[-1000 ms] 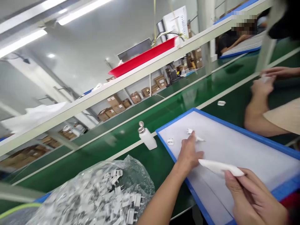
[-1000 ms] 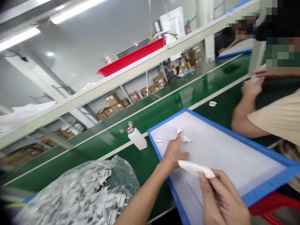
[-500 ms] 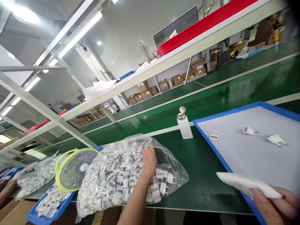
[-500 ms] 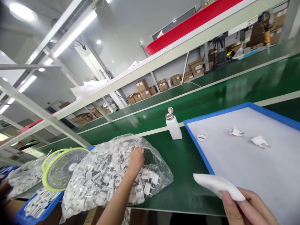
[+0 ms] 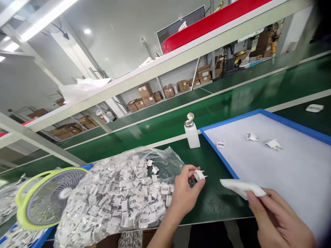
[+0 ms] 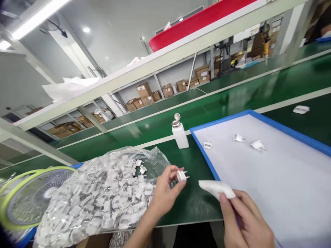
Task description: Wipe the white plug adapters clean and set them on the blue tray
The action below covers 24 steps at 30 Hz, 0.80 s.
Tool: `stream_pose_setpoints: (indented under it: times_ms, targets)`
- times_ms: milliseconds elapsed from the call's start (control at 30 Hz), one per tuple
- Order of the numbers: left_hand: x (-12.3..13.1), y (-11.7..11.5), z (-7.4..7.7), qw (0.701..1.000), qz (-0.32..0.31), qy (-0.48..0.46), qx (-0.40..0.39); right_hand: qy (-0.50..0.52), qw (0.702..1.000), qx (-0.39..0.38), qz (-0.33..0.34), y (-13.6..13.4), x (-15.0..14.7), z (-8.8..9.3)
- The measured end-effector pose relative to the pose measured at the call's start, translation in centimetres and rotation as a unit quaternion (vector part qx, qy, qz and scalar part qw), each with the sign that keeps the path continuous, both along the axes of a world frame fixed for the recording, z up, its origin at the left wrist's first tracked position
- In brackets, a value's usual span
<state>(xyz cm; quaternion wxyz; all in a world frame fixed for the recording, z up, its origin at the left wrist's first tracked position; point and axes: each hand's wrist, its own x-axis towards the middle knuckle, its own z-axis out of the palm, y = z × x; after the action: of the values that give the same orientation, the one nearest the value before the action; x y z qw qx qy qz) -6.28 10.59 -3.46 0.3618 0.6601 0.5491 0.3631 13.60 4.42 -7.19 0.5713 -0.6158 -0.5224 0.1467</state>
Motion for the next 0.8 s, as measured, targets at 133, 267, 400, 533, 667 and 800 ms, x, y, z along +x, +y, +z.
stream_pose_setpoints:
  times_ms: [133, 267, 400, 533, 667, 800]
  targets:
    - [1.9, -1.3, -2.5, 0.998, -0.021, -0.053, -0.029, -0.067, 0.998, 0.008, -0.002, 0.6, -0.6, 0.6]
    - [1.0, -1.1, -2.9, 0.998, 0.015, -0.049, -0.039, -0.089, 0.995, 0.038, -0.012, 0.9, -1.6, 0.0]
    - [0.1, -0.4, -2.7, 0.999, -0.030, 0.001, -0.013, -0.156, 0.983, 0.009, 0.094, 1.5, -3.0, -1.4]
    - [-0.1, 0.0, -3.1, 0.997, -0.067, 0.037, 0.009, -0.207, 0.958, 0.004, 0.197, 2.4, -4.0, -2.7]
    - [-0.3, 0.0, -4.0, 0.996, -0.069, 0.033, 0.035, -0.223, 0.952, 0.020, 0.209, 1.8, -4.0, -3.2]
    - [-0.5, 0.1, -4.8, 0.993, -0.080, 0.055, 0.063, -0.240, 0.950, 0.033, 0.199, 1.3, -4.0, -3.0]
